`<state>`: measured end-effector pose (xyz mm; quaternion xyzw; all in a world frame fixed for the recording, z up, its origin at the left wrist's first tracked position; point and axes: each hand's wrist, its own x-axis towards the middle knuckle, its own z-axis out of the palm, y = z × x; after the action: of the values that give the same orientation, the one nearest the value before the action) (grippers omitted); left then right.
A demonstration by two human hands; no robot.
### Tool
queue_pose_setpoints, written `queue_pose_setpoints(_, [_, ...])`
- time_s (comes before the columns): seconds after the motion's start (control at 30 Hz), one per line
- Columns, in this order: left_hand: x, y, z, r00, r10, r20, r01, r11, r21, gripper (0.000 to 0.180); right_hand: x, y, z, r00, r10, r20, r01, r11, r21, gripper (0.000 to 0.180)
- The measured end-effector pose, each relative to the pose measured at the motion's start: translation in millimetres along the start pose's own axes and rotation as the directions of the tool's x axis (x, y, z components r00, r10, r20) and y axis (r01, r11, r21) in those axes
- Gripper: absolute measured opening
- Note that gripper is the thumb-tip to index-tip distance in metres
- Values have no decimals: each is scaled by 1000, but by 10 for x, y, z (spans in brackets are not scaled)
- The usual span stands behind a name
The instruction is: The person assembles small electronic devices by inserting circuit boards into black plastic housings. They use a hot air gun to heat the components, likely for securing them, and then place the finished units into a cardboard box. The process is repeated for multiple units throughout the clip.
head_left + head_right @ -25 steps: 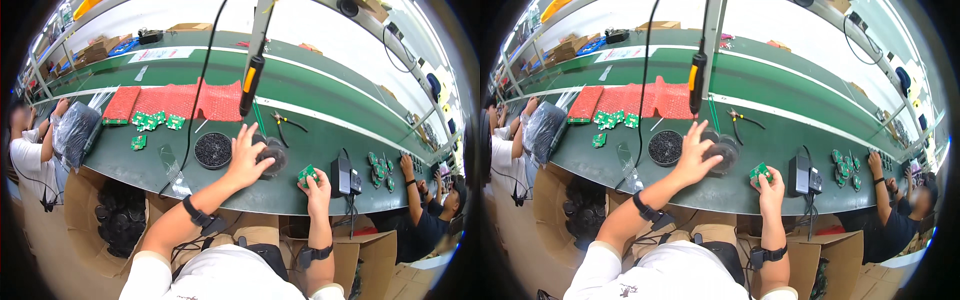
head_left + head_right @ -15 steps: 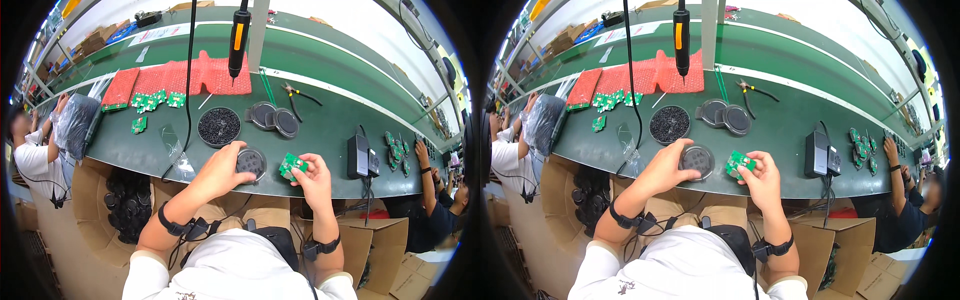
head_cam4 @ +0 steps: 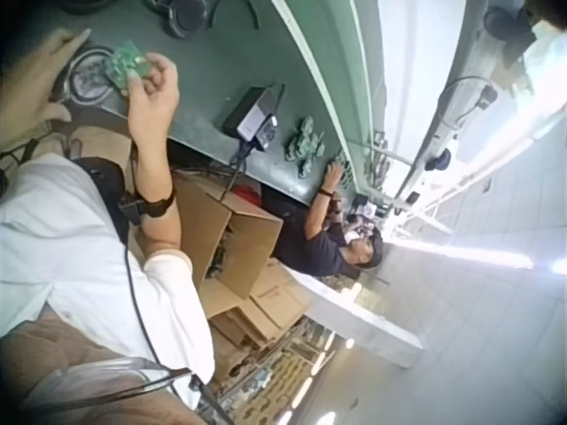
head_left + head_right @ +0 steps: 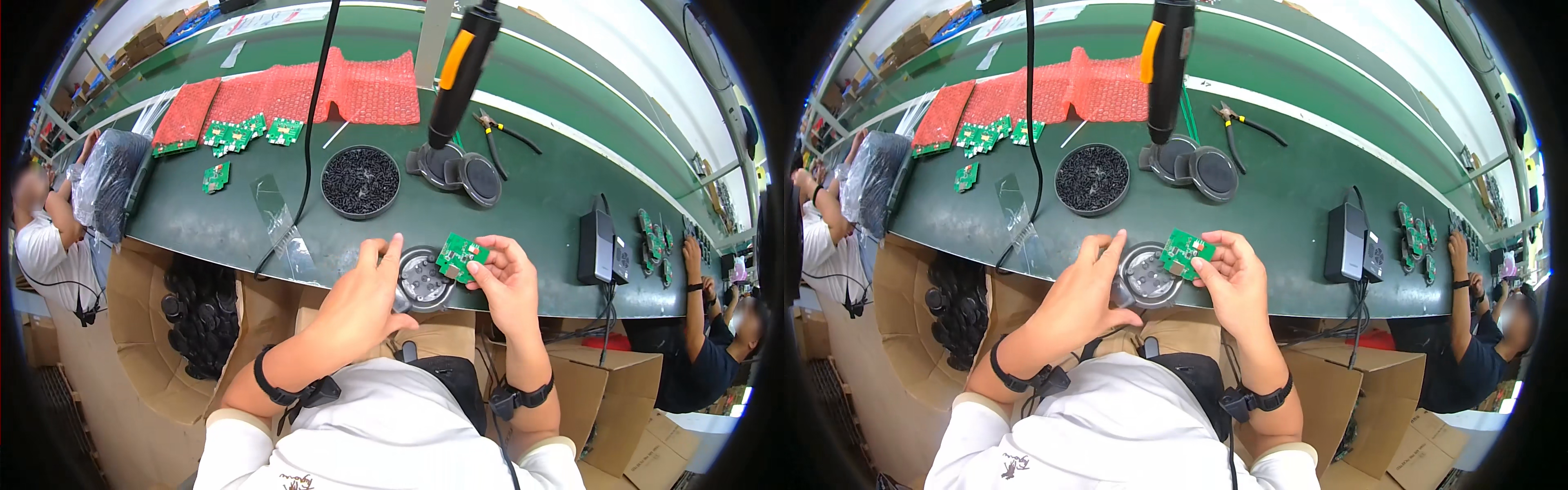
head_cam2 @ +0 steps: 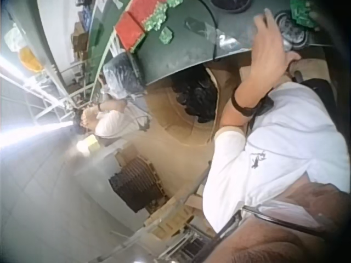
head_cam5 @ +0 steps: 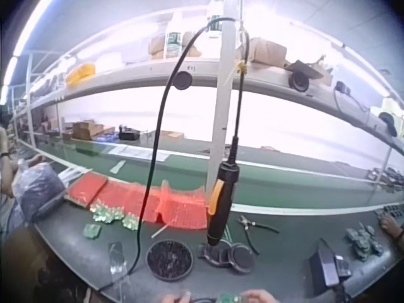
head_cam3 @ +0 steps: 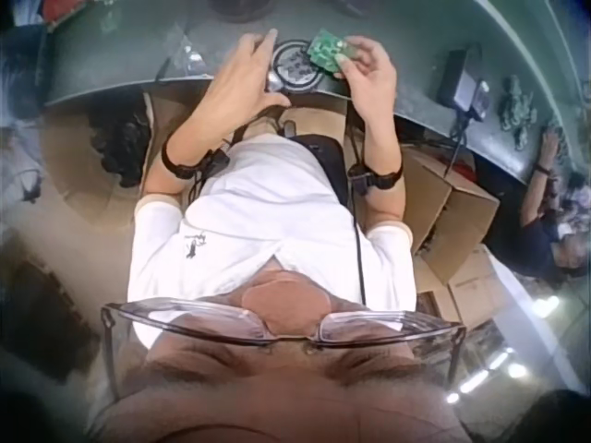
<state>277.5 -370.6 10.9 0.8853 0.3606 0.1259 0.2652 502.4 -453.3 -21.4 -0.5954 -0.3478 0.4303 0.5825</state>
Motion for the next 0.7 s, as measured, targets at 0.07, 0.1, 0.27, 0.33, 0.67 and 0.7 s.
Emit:
queue_pose_setpoints(0.07, [-12,-93,84,999,26,-26,-25,999,31,97,7,-11,25,1000,-7,4,7,1000,3,32])
queue_pose_setpoints(0.1, [3,-92,101,1000,14,-19,-14,1000,9,94,8,-17,46,1000,-12,-2,12,1000,4,32])
queue_pose_setpoints(0.27, [93,23,192,999,-39,23,40,998,-47,86,22,-38,157,999,-2,-40,2,1000,-19,32])
queue_pose_setpoints(0.33, [39,5,160,999,-34,15,36,978,-203,89,9,-51,173,997,38,-60,-41,998,-46,30])
queue_pose_setpoints(0.67, [16,-40,302,999,-19,-44,10,977,-212,87,-6,47,194,999,-11,-45,-6,933,-359,21])
queue_pose_setpoints(0.7, [25,-23,271,994,49,-101,-65,984,-163,83,2,39,197,996,-88,-18,70,889,-452,22])
